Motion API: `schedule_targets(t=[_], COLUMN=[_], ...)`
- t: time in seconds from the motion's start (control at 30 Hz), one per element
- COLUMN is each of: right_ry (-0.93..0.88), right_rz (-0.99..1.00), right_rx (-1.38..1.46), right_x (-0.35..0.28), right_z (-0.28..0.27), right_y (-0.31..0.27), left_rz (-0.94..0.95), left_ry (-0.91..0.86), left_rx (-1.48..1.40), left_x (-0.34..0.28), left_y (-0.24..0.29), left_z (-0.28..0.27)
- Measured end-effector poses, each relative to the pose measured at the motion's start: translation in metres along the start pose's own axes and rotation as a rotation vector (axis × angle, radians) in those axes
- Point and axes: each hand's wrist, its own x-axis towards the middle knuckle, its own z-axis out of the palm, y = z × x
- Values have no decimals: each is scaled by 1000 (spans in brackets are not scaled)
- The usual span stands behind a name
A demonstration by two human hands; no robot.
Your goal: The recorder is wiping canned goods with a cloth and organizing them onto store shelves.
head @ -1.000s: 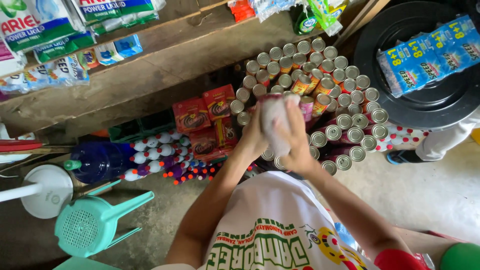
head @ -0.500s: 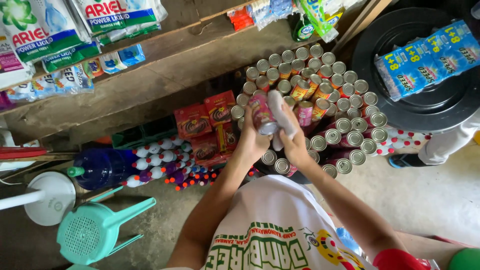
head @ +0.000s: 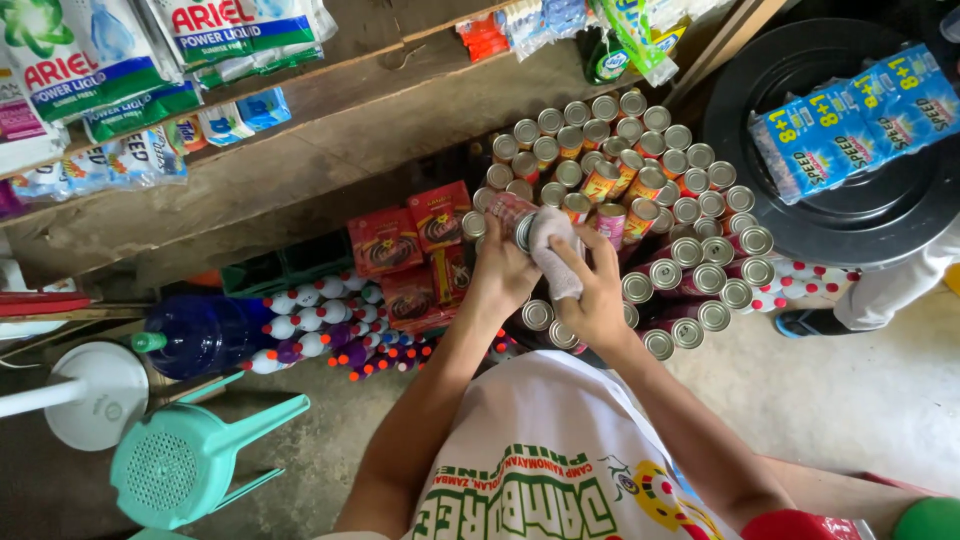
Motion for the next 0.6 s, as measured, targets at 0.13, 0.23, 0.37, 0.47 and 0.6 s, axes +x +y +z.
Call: schedule_targets(t=[0.13, 0.23, 0.37, 0.47, 0.6], right_ry=[-98, -40, 43, -76, -46], right_rz=[-37, -74, -4, 64, 305], right_rx=[-34, -13, -45, 62, 499], right_x=[-2, 11, 13, 2, -28], right_z=[-11, -19, -25, -21, -2], right_y=[-18, -28, -23, -17, 22], left_rz=[43, 468, 585, 2, 73], left_ry=[-156, -163, -144, -72, -252], left_rx=[-19, 1177, 1427, 58, 104], left_x=[-1, -21, -4, -7, -2], left_y=[-4, -6, -2, 3, 5], left_z=[-13, 7, 10, 16, 1])
